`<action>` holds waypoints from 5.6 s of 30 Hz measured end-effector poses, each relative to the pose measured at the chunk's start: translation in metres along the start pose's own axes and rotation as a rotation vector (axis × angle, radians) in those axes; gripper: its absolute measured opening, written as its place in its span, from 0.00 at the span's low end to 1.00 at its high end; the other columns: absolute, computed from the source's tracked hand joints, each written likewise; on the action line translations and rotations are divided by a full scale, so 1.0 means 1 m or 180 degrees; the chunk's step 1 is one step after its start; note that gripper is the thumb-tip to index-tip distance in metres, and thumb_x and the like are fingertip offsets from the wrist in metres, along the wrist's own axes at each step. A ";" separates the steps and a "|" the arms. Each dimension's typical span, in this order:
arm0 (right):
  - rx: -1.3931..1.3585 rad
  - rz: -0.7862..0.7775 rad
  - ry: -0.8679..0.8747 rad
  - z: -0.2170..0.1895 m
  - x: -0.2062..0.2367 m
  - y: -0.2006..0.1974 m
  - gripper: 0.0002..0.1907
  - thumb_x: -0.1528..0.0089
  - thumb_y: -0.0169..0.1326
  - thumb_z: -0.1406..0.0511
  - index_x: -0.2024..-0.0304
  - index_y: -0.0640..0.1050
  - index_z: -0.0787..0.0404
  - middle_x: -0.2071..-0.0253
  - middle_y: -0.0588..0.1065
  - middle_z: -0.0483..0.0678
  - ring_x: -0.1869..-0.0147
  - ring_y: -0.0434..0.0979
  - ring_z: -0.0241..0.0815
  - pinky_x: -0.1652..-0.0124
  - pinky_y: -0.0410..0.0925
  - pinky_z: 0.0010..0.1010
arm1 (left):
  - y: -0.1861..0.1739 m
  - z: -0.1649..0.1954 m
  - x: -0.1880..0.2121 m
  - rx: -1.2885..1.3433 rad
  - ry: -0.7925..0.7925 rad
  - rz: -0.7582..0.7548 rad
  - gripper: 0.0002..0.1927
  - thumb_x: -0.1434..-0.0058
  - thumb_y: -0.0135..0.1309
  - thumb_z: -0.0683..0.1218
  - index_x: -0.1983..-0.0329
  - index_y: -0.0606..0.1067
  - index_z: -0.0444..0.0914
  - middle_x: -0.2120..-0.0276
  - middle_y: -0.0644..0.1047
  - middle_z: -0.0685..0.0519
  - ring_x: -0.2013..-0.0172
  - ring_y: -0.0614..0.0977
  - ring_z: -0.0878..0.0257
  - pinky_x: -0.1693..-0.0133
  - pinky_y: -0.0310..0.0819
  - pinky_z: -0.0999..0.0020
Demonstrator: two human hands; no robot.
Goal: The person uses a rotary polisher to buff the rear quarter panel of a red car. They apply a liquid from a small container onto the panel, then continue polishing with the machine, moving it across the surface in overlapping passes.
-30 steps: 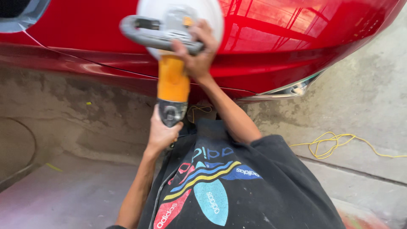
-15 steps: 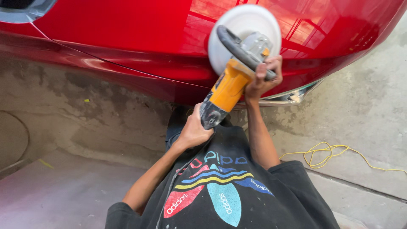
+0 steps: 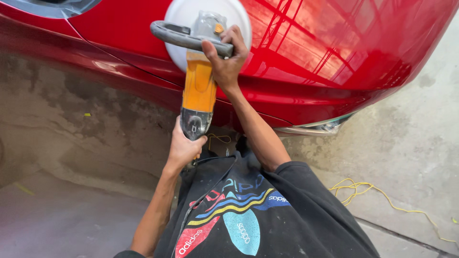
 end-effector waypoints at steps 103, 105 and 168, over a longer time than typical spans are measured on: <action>0.0479 -0.4231 0.2808 0.251 0.620 1.835 0.13 0.34 0.57 0.56 0.68 0.72 0.55 0.79 0.59 0.33 0.76 0.54 0.25 0.77 0.49 0.24 | -1.927 -0.276 -0.142 -0.1256 -0.0860 0.2581 0.30 0.48 0.66 0.54 0.43 0.76 0.37 0.50 0.79 0.39 0.49 0.81 0.42 0.48 0.77 0.50; 0.0545 -0.4335 0.2866 0.262 0.613 1.899 0.15 0.34 0.59 0.56 0.68 0.71 0.57 0.78 0.59 0.34 0.76 0.53 0.27 0.77 0.46 0.26 | -1.967 -0.264 -0.168 -0.0267 -0.0914 0.2394 0.31 0.47 0.65 0.53 0.41 0.73 0.40 0.54 0.80 0.40 0.53 0.82 0.45 0.52 0.78 0.52; 0.0645 -0.3402 0.3663 0.613 0.740 3.212 0.15 0.35 0.60 0.58 0.60 0.76 0.65 0.78 0.67 0.39 0.77 0.63 0.29 0.77 0.57 0.23 | -3.738 0.148 -0.191 -0.2681 -0.3663 0.3820 0.29 0.47 0.64 0.52 0.45 0.69 0.39 0.56 0.77 0.43 0.54 0.79 0.43 0.54 0.77 0.49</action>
Point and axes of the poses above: each hand's wrist, its own x-axis away from the middle knuckle, its own y-axis out of the palm, z = x × y, the point moved 9 cm from there along -x, towards the middle knuckle
